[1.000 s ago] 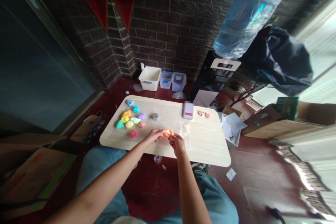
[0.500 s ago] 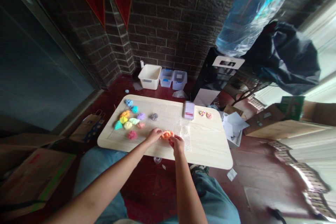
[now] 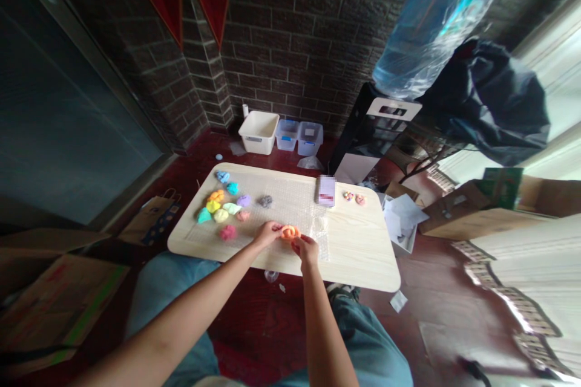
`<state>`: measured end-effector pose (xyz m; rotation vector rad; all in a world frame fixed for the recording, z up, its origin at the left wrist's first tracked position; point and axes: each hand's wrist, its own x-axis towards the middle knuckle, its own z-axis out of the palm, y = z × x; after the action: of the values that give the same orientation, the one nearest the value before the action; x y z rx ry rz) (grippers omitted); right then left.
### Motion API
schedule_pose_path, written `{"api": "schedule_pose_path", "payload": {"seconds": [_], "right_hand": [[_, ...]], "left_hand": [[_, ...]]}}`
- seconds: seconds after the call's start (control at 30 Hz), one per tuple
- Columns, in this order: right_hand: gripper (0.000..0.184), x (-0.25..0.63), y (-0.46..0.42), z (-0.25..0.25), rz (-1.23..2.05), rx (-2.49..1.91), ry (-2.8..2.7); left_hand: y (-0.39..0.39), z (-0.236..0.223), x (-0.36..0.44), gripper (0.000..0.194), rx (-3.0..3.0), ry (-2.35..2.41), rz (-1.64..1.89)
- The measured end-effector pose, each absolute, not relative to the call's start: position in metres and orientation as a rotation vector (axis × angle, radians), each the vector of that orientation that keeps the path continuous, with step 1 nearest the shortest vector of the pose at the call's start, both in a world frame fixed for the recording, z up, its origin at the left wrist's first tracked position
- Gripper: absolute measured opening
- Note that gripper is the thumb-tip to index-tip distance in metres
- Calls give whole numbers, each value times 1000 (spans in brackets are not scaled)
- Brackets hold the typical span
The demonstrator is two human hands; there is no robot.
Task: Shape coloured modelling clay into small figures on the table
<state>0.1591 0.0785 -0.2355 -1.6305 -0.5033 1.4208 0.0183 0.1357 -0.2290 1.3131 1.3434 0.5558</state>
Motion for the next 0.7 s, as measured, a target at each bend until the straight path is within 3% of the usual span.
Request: {"api": "schedule_pose_path", "payload": {"seconds": [0.37,0.7], "right_hand": [[26,164,82,-197,1129,-1584,-1100],[28,158,67,-159,1004,-1409,-1181]], "left_hand": [[129,-197,8,28,1716,1130,702],[116,-157,-4,22,1523,1029,973]]}}
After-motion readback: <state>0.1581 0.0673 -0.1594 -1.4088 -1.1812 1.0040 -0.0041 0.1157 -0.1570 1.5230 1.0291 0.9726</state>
